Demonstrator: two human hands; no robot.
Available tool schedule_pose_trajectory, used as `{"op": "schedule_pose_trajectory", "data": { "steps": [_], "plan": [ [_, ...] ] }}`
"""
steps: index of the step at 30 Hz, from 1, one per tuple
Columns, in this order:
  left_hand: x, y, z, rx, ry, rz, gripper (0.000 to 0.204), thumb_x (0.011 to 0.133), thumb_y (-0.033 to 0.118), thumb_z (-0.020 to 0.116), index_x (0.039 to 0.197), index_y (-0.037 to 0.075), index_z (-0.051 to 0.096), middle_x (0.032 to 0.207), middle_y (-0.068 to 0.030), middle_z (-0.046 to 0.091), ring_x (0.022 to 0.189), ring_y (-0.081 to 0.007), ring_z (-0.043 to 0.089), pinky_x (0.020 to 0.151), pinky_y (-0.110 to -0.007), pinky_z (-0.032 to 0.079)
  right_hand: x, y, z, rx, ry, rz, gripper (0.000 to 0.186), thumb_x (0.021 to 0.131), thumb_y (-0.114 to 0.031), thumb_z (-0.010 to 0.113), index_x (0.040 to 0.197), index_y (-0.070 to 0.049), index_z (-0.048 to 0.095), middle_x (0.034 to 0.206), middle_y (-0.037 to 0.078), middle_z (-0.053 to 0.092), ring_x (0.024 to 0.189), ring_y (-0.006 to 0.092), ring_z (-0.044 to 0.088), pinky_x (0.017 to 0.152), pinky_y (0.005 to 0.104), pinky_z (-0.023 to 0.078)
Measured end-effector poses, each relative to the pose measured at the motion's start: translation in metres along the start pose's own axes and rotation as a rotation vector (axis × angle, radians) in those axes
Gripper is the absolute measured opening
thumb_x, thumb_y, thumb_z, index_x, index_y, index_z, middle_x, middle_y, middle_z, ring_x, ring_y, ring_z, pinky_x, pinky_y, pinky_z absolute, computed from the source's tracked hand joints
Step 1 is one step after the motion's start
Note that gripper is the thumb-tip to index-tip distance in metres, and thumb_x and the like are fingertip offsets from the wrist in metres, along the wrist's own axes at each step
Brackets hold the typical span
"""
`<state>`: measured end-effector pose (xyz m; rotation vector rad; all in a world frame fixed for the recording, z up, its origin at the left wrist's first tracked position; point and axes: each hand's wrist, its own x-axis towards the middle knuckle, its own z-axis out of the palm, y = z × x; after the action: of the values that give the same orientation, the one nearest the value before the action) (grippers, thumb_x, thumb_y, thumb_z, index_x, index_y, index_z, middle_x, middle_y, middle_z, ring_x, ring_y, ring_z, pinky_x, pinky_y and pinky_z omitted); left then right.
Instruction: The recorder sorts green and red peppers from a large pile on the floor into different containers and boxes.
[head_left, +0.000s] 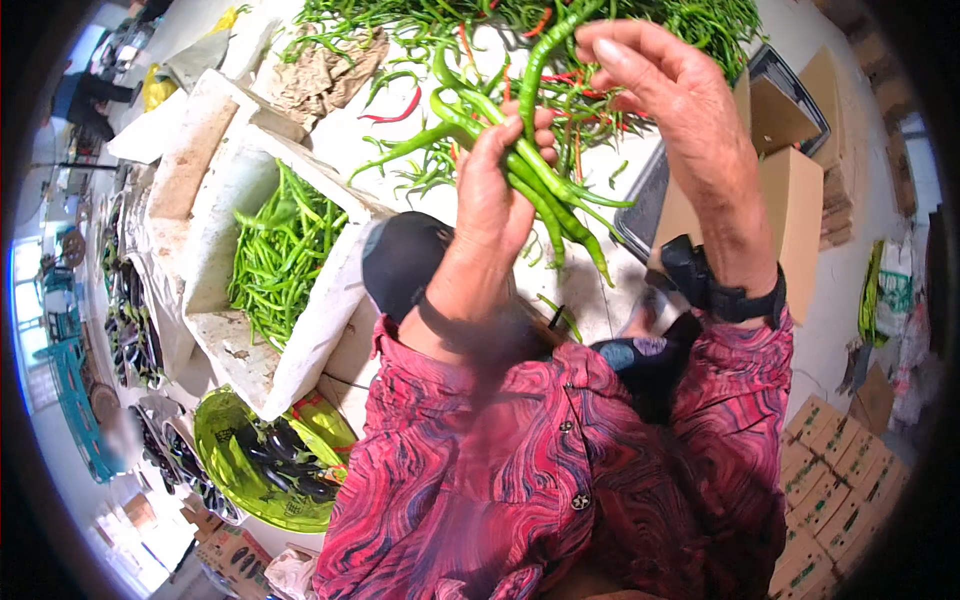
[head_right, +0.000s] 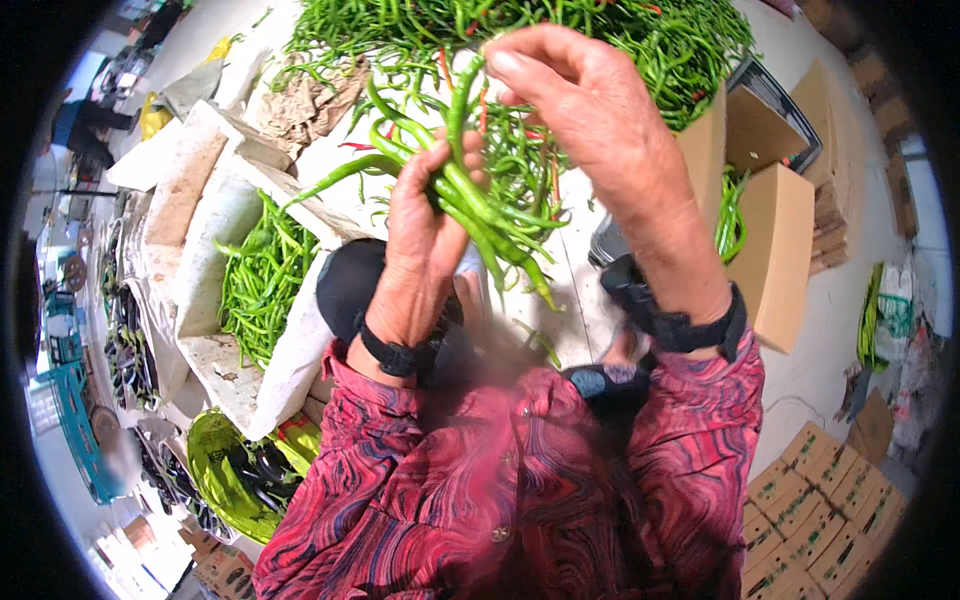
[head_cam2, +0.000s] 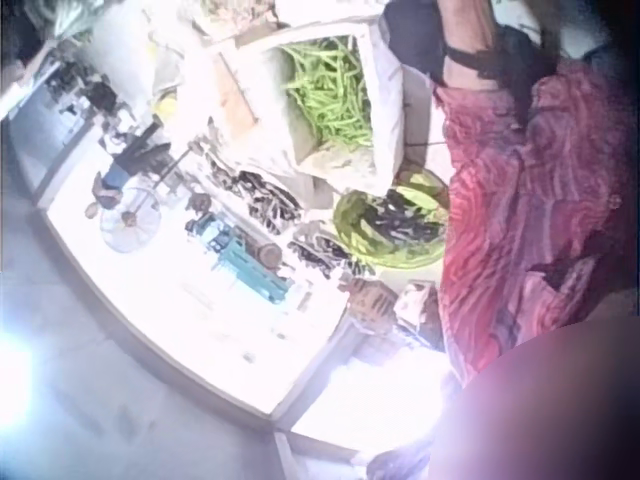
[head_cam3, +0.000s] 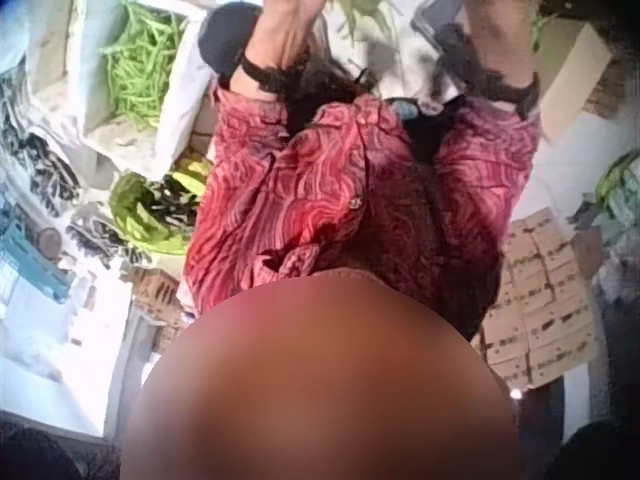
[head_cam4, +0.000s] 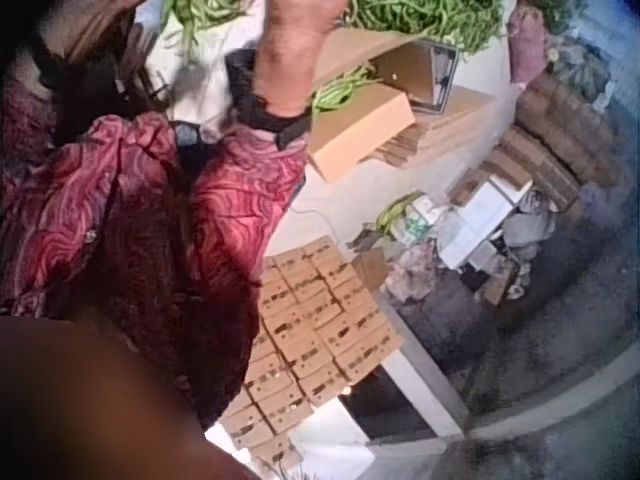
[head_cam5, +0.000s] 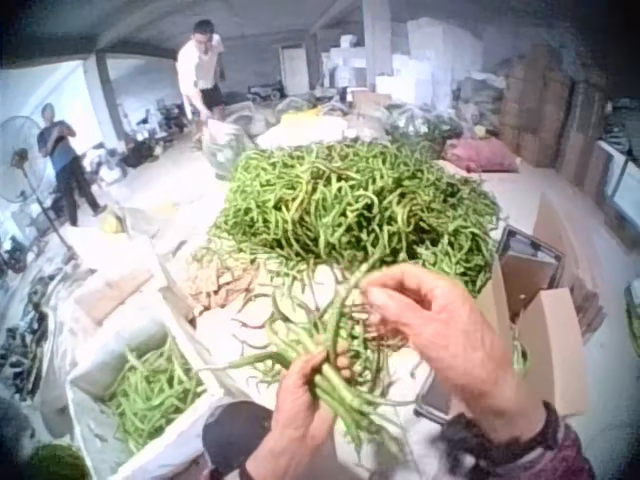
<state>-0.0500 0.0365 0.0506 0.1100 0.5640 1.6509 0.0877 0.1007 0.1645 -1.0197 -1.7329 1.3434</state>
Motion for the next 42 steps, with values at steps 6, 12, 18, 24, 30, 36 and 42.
{"op": "schedule_pose_trajectory", "data": {
  "steps": [6,12,18,24,30,36,42],
  "plan": [
    [-0.006,-0.004,0.009,-0.044,-0.311,-0.304,0.033,0.090,0.016,0.052,0.116,-0.004,0.051,0.096,-0.0137,0.064,0.081,-0.0217,0.064,0.071,-0.032,0.054,-0.024,0.047,-0.019,0.143,-0.264,0.135,0.039,0.089,-0.033,0.061,0.119,-0.009,0.062,0.101,-0.003,0.064,0.084,0.0042,0.052,0.066,0.0218,0.039],
    [-0.006,-0.018,0.020,0.179,-0.279,-0.266,0.030,0.088,0.012,0.058,0.111,-0.005,0.054,0.104,-0.0222,0.063,0.098,-0.0351,0.064,0.086,-0.042,0.054,-0.033,0.040,-0.035,0.098,-0.114,0.068,0.025,0.088,-0.022,0.065,0.103,-0.002,0.065,0.083,0.000,0.064,0.069,0.0072,0.058,0.063,0.0205,0.048],
    [0.012,-0.010,-0.006,0.242,-0.156,-0.243,0.023,0.087,0.010,0.059,0.104,-0.005,0.054,0.088,-0.0135,0.061,0.083,-0.0277,0.062,0.077,-0.036,0.053,-0.040,0.031,-0.066,0.043,0.060,0.144,0.023,0.088,-0.024,0.066,0.093,-0.004,0.058,0.079,0.003,0.066,0.058,0.0014,0.056,0.048,0.0135,0.043],
    [0.013,-0.014,0.002,0.365,-0.043,-0.149,0.024,0.087,0.010,0.060,0.107,-0.003,0.055,0.082,-0.0074,0.061,0.074,-0.0191,0.061,0.066,-0.029,0.054,-0.059,0.041,-0.111,0.006,0.179,0.147,0.028,0.085,-0.030,0.069,0.092,-0.005,0.060,0.076,0.000,0.066,0.054,-0.0024,0.051,0.046,0.0121,0.038],
    [0.014,-0.021,0.008,0.426,-0.094,-0.161,0.027,0.087,0.011,0.059,0.109,-0.004,0.051,0.082,-0.0093,0.058,0.074,-0.0199,0.060,0.065,-0.029,0.053,-0.087,0.019,-0.183,-0.061,0.425,0.295,0.016,0.088,-0.010,0.063,0.097,-0.001,0.054,0.078,0.006,0.065,0.054,0.0058,0.057,0.049,0.0164,0.049],
    [0.017,-0.033,0.005,0.288,-0.250,-0.290,0.025,0.090,0.011,0.056,0.111,-0.002,0.053,0.092,-0.0139,0.064,0.086,-0.0262,0.066,0.073,-0.033,0.056,-0.121,0.080,-0.256,-0.516,0.405,0.391,0.029,0.084,-0.041,0.066,0.085,-0.013,0.059,0.066,-0.006,0.054,0.052,0.0021,0.049,0.042,0.0186,0.033],
    [0.005,-0.041,0.019,0.203,-0.303,-0.357,0.029,0.090,0.012,0.057,0.114,-0.002,0.052,0.107,-0.0214,0.063,0.106,-0.0332,0.060,0.093,-0.041,0.049,-0.117,0.055,-0.160,-0.612,0.193,0.418,0.035,0.083,-0.037,0.067,0.087,-0.002,0.065,0.073,0.000,0.060,0.061,0.0087,0.054,0.054,0.0250,0.045]
  ]
}}
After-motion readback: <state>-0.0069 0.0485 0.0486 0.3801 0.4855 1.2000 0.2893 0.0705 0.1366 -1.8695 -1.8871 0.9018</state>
